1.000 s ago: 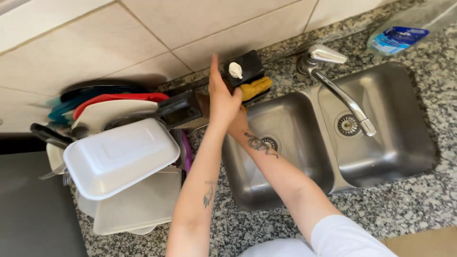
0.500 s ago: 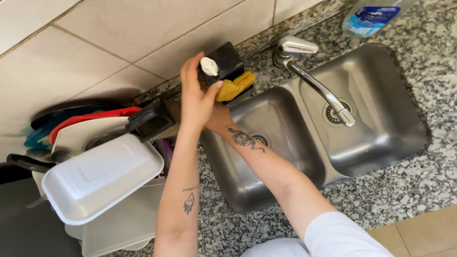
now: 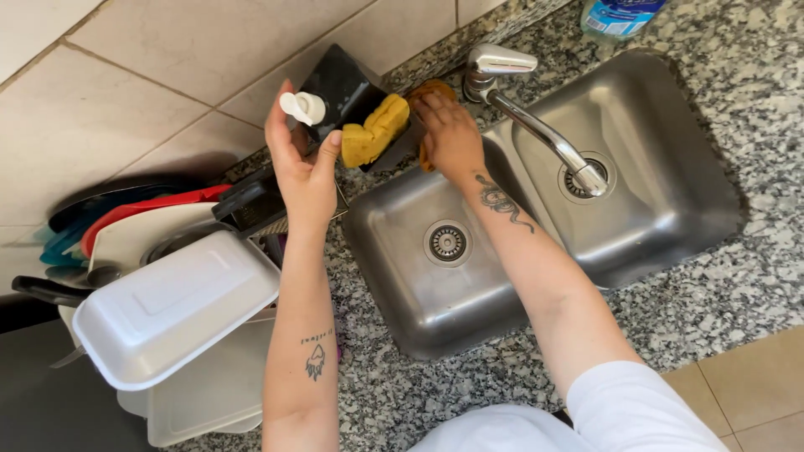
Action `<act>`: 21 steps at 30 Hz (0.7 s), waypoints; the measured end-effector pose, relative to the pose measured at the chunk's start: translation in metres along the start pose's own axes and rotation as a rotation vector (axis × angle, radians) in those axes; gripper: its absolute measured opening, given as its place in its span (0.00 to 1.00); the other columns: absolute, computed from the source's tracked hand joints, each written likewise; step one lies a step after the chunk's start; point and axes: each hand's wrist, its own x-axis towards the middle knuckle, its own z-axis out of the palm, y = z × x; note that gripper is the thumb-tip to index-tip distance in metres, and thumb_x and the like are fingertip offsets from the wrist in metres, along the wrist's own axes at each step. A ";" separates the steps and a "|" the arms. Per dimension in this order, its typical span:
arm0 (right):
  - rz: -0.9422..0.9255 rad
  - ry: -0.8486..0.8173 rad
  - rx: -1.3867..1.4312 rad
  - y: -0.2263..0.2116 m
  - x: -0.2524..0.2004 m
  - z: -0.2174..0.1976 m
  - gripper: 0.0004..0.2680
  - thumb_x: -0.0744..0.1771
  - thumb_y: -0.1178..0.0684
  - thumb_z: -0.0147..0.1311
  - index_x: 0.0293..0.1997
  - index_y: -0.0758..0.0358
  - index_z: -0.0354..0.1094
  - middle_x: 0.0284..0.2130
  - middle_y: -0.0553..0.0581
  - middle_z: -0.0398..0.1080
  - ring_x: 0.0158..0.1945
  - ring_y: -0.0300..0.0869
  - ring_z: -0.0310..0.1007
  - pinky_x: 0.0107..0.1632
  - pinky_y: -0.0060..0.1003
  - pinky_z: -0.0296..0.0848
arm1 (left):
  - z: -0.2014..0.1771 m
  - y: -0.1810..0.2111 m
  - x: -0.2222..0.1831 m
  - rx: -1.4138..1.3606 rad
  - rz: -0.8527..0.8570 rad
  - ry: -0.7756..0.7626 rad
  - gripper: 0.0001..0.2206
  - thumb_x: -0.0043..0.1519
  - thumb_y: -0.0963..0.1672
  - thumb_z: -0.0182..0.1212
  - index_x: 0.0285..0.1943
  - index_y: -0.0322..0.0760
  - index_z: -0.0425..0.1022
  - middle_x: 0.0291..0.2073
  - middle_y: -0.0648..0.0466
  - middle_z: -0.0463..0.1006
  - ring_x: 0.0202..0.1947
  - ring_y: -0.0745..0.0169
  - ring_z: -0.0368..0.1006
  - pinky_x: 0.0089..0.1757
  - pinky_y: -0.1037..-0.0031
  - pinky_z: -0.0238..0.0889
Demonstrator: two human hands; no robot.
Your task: Cleaning various surfaces in a kitchen area, including the sink, countertops, and appliances, using a cloth and spray cleaner.
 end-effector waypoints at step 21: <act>0.781 -0.062 -0.135 0.023 -0.145 -0.144 0.07 0.64 0.57 0.45 0.44 0.59 0.67 0.33 0.60 0.66 0.41 0.54 0.71 0.42 0.49 0.71 | 0.034 -0.029 -0.019 0.260 0.176 0.162 0.31 0.56 0.38 0.64 0.68 0.42 0.54 0.65 0.50 0.46 0.67 0.51 0.47 0.63 0.59 0.45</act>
